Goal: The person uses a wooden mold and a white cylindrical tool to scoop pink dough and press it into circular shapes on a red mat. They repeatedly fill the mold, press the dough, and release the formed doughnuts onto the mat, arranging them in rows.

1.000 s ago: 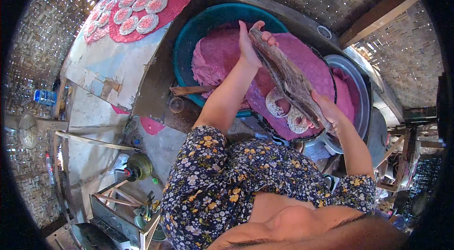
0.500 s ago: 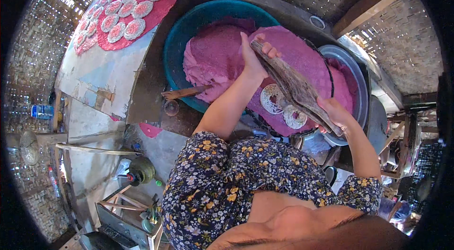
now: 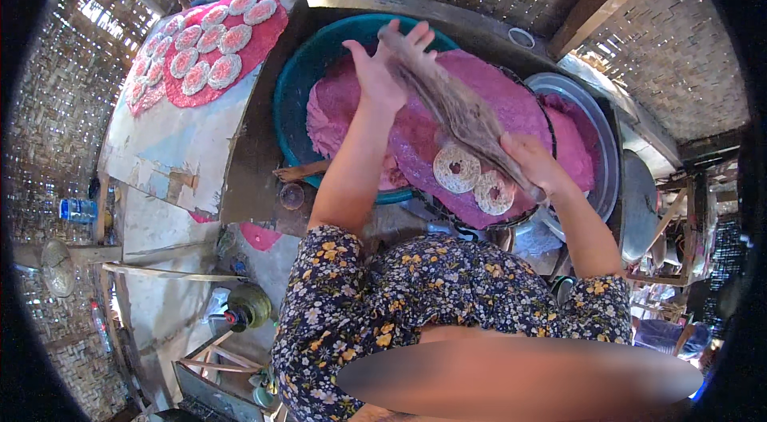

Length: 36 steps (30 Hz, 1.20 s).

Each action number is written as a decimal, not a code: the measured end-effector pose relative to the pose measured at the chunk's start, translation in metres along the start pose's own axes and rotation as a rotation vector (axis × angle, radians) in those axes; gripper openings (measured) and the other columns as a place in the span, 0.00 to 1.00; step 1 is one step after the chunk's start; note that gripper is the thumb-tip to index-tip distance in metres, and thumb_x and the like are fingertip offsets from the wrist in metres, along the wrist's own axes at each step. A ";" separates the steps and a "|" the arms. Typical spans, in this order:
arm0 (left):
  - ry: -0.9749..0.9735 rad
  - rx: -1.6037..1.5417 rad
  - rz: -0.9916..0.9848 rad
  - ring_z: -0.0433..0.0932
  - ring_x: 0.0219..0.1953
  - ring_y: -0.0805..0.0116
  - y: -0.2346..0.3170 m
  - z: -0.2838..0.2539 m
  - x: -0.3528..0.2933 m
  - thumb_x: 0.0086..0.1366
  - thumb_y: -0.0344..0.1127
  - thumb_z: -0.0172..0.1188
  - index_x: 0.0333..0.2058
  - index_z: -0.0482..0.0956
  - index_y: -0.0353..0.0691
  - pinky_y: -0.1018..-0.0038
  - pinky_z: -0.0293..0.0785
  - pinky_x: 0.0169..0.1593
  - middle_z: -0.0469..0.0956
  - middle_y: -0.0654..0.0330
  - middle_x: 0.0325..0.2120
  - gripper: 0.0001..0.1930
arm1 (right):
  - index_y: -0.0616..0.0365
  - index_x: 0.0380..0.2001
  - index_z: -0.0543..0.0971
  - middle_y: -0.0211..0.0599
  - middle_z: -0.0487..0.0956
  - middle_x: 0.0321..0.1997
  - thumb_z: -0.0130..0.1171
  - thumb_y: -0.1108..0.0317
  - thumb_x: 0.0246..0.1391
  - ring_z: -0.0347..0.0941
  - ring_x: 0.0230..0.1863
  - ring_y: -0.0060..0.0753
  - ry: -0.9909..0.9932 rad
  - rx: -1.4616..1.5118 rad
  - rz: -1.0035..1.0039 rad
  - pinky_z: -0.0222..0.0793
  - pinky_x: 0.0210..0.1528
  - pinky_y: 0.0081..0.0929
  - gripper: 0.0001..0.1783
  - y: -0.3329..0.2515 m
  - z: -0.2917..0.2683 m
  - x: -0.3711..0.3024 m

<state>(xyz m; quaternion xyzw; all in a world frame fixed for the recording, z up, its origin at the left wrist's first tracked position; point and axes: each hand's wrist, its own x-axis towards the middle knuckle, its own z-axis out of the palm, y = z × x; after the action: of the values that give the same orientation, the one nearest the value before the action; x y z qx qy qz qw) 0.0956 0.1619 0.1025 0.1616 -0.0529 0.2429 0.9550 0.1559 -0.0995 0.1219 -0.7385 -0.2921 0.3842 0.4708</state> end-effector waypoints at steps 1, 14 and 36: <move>-0.253 -0.083 -0.103 0.53 0.60 0.58 0.007 -0.019 0.004 0.56 0.70 0.30 0.57 0.54 0.41 0.56 0.49 0.60 0.52 0.48 0.59 0.41 | 0.62 0.33 0.74 0.34 0.75 0.22 0.44 0.48 0.56 0.70 0.17 0.24 0.120 -0.182 -0.145 0.65 0.16 0.20 0.25 0.008 -0.007 0.007; 0.316 1.185 0.220 0.66 0.42 0.67 -0.010 -0.108 -0.095 0.60 0.39 0.52 0.43 0.70 0.37 0.70 0.66 0.48 0.70 0.57 0.37 0.15 | 0.55 0.28 0.80 0.41 0.77 0.29 0.51 0.49 0.48 0.73 0.33 0.44 0.194 -0.882 -0.269 0.69 0.37 0.36 0.20 0.006 0.016 0.040; 0.173 1.199 0.793 0.66 0.27 0.68 0.055 -0.002 -0.143 0.55 0.33 0.57 0.27 0.65 0.39 0.53 0.61 0.53 0.64 0.60 0.21 0.09 | 0.55 0.22 0.78 0.38 0.75 0.29 0.53 0.60 0.44 0.70 0.37 0.43 0.183 -0.976 -0.355 0.68 0.38 0.39 0.10 0.000 0.028 0.085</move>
<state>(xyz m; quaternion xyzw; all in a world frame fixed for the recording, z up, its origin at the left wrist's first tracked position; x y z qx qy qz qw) -0.0561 0.1444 0.0907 0.6065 0.1107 0.5703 0.5428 0.1775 -0.0182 0.0898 -0.8417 -0.5151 0.0517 0.1535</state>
